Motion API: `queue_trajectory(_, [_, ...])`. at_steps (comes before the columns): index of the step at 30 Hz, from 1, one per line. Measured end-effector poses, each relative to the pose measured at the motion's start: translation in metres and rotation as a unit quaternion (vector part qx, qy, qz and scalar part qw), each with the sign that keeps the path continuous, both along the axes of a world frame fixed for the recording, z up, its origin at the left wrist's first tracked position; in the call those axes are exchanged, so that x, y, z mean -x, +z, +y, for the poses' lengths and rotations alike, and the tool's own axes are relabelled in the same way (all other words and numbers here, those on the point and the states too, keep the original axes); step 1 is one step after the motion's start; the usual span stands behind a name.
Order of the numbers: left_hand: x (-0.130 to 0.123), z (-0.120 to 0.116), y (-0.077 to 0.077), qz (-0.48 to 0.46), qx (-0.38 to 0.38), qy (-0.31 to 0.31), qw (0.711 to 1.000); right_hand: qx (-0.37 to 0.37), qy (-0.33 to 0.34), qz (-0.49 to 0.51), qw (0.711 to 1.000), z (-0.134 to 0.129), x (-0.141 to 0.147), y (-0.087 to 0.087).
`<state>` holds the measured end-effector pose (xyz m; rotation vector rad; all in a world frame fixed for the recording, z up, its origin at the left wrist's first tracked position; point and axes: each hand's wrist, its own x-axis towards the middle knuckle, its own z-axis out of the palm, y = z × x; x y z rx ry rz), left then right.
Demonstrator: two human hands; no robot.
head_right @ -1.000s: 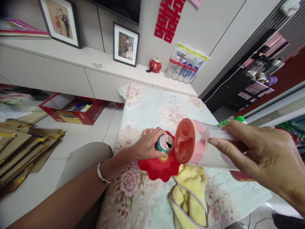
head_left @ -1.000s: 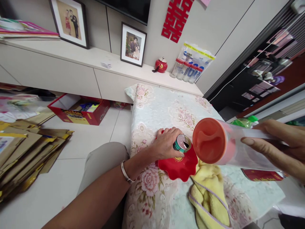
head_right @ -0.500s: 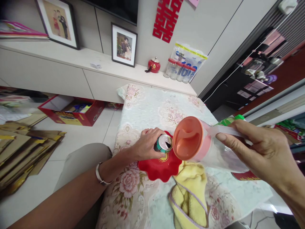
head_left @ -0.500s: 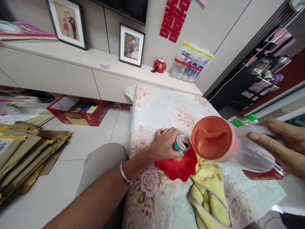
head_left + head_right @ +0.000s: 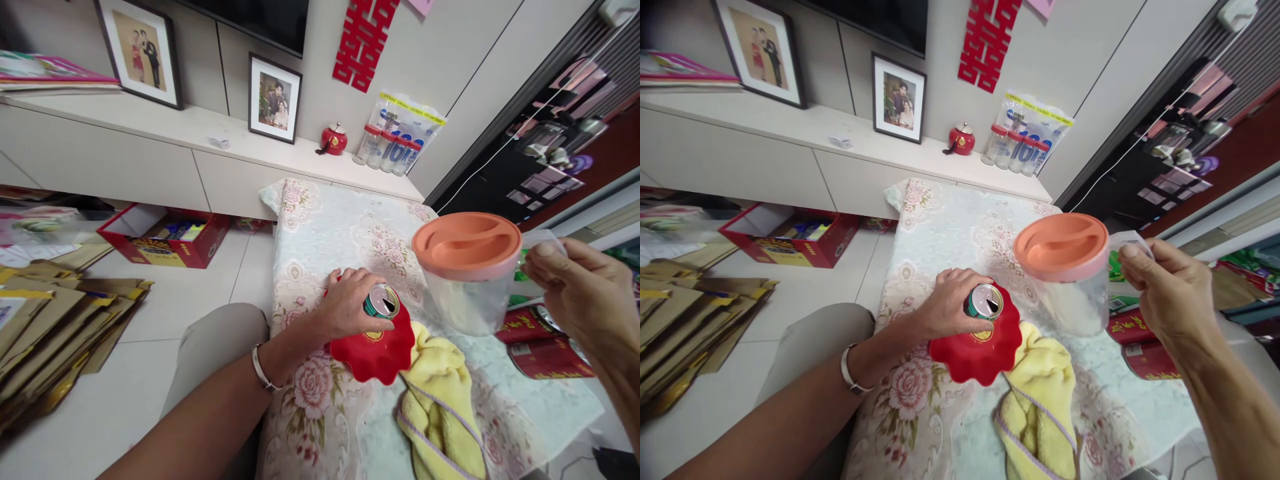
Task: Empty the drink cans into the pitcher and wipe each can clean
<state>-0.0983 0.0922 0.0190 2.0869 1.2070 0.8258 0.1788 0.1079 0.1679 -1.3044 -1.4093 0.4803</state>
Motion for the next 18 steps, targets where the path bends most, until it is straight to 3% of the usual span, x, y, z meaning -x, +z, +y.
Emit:
queue_trajectory(6, [-0.005,0.000,-0.003,-0.002,-0.002,0.006,1.000,-0.047,-0.003,0.076,0.996,0.016,-0.015,-0.035])
queue_trajectory(14, [-0.008,0.001,-0.005,-0.026,-0.015,0.014,0.999,-0.047,-0.028,0.158,0.986,0.029,-0.024,-0.092])
queue_trajectory(18, [-0.009,-0.001,-0.003,-0.032,-0.007,0.013,0.999,-0.042,-0.033,0.207,0.977,0.032,-0.034,-0.108])
